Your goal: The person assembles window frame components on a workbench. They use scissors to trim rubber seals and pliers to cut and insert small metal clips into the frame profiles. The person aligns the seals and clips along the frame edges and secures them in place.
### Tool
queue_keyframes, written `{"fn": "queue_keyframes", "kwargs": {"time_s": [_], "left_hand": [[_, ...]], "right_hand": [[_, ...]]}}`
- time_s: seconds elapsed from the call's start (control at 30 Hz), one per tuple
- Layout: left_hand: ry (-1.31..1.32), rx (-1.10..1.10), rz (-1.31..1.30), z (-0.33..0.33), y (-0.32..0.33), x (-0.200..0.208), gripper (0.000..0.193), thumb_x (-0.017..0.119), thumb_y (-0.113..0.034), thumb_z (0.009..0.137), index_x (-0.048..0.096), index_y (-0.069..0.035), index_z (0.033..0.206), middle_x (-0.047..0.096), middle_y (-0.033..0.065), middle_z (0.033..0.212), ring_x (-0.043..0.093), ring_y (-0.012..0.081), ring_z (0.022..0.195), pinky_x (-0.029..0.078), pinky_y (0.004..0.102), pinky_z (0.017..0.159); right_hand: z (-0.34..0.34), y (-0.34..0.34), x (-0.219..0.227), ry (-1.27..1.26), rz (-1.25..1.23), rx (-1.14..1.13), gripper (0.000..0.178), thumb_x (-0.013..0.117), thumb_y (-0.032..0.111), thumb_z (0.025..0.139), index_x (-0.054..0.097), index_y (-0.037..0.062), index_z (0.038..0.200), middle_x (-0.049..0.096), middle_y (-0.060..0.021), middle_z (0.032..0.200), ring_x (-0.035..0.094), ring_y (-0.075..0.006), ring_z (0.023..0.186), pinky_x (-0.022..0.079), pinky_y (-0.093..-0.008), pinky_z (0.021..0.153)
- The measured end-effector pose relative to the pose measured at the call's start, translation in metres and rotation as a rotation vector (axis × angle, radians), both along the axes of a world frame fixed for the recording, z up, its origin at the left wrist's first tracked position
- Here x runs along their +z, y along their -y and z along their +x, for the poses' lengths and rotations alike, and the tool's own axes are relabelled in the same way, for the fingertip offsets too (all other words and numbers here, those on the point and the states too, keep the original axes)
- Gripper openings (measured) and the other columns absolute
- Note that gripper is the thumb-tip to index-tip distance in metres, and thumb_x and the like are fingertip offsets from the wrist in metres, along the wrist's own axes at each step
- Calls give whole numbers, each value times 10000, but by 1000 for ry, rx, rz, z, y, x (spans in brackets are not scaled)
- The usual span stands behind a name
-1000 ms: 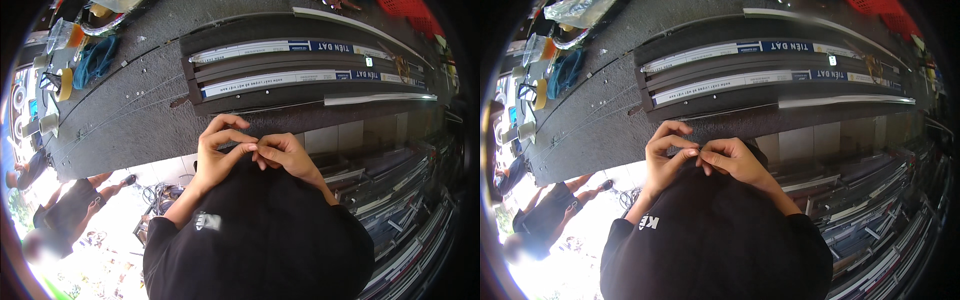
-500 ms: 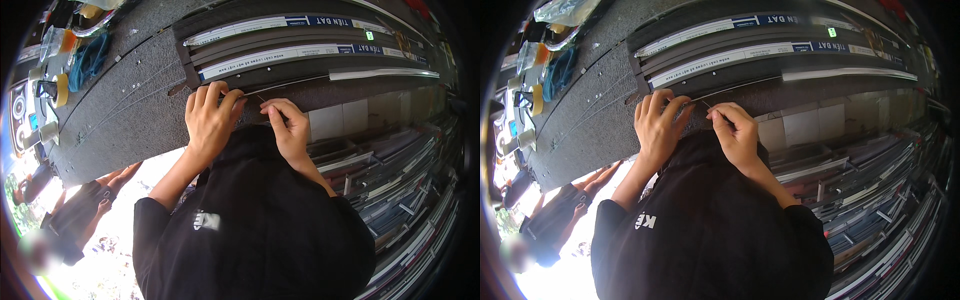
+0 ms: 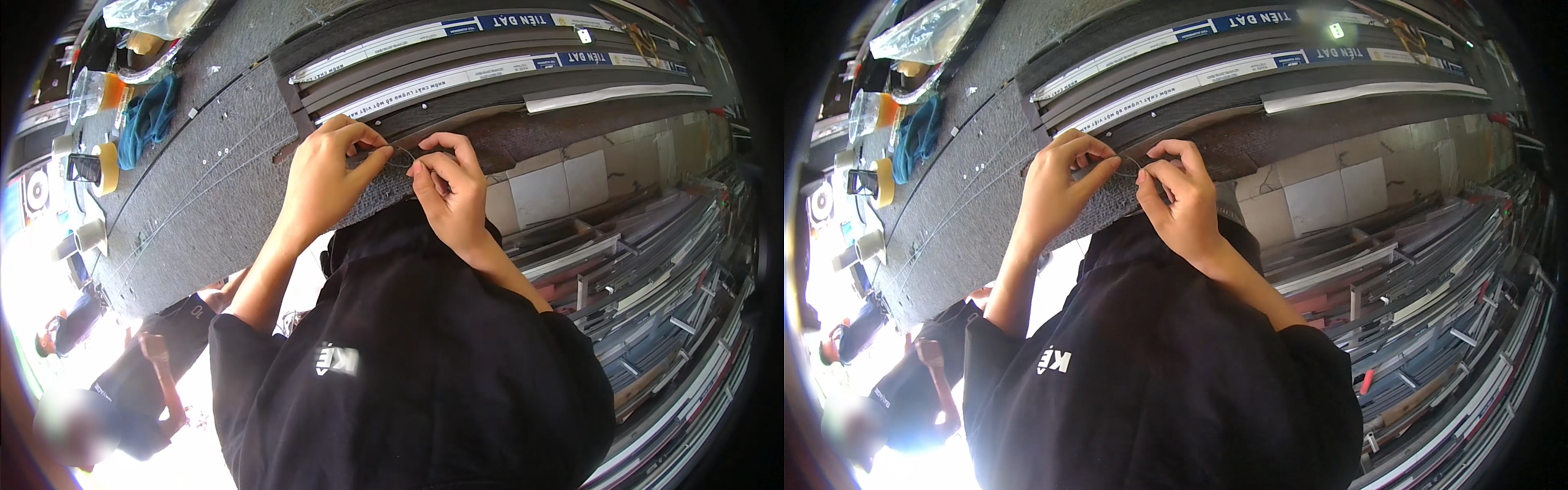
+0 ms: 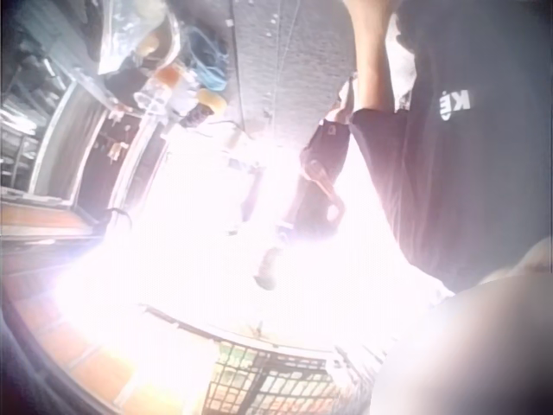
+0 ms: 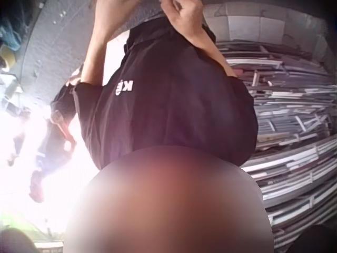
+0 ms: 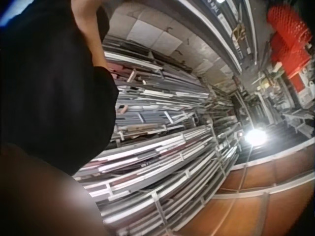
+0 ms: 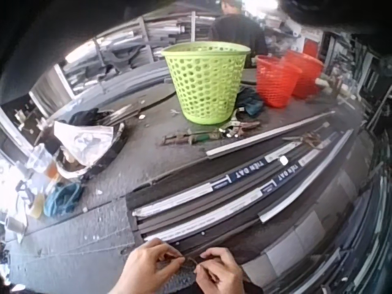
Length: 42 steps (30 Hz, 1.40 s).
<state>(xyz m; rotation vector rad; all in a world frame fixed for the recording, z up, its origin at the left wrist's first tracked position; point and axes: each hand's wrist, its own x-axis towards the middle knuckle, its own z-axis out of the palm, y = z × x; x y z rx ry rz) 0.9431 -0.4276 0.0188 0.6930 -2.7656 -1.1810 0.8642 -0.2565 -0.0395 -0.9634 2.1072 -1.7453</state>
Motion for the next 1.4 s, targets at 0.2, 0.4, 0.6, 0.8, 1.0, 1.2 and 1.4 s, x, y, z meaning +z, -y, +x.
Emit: {"fn": "queue_keyframes", "kwargs": {"time_s": [0.2,0.4,0.6,0.8,1.0,1.2,1.4], "left_hand": [[11,-5,12,0,2,-1,248,754,-268,846,752,-37,936,646,87,882,587,210,778,473,346,716],[0,2,25,-1,2,-1,245,761,-266,839,755,-37,923,640,87,862,589,209,779,475,345,721],[-17,-4,12,0,2,-3,239,778,-266,821,759,-43,905,633,81,848,592,204,777,478,342,719],[-18,0,5,1,2,-4,213,790,-252,805,774,-55,886,617,67,832,592,189,774,481,332,711],[-19,2,8,1,1,-3,207,793,-247,799,782,-59,885,614,63,833,593,182,776,485,330,710],[-6,2,25,0,3,-3,215,794,-245,801,777,-46,880,621,64,833,597,181,769,486,325,714],[1,-2,48,-1,6,-1,224,790,-244,813,766,-28,870,631,66,823,597,173,749,482,320,711]], "right_hand": [[0,0,-1,-30,13,11,78,715,31,856,657,-22,860,576,-91,1090,451,-117,601,393,-275,550],[0,0,-2,-15,22,13,83,716,27,847,652,-25,859,572,-91,1088,457,-122,609,400,-279,555],[1,1,1,-31,58,19,91,718,42,863,666,-31,872,573,-95,1064,488,-143,621,431,-290,576],[3,2,2,-29,64,62,111,703,71,902,679,-36,885,632,-117,911,645,-234,702,517,-323,638],[3,1,1,-9,44,78,107,697,73,907,678,-29,877,653,-113,853,666,-247,689,520,-328,606],[5,2,0,-31,79,26,87,701,60,901,686,-24,884,651,-105,848,631,-219,631,497,-316,561],[7,0,3,-94,74,-24,69,704,41,896,714,-14,937,654,-98,827,614,-202,589,477,-307,521]]}}
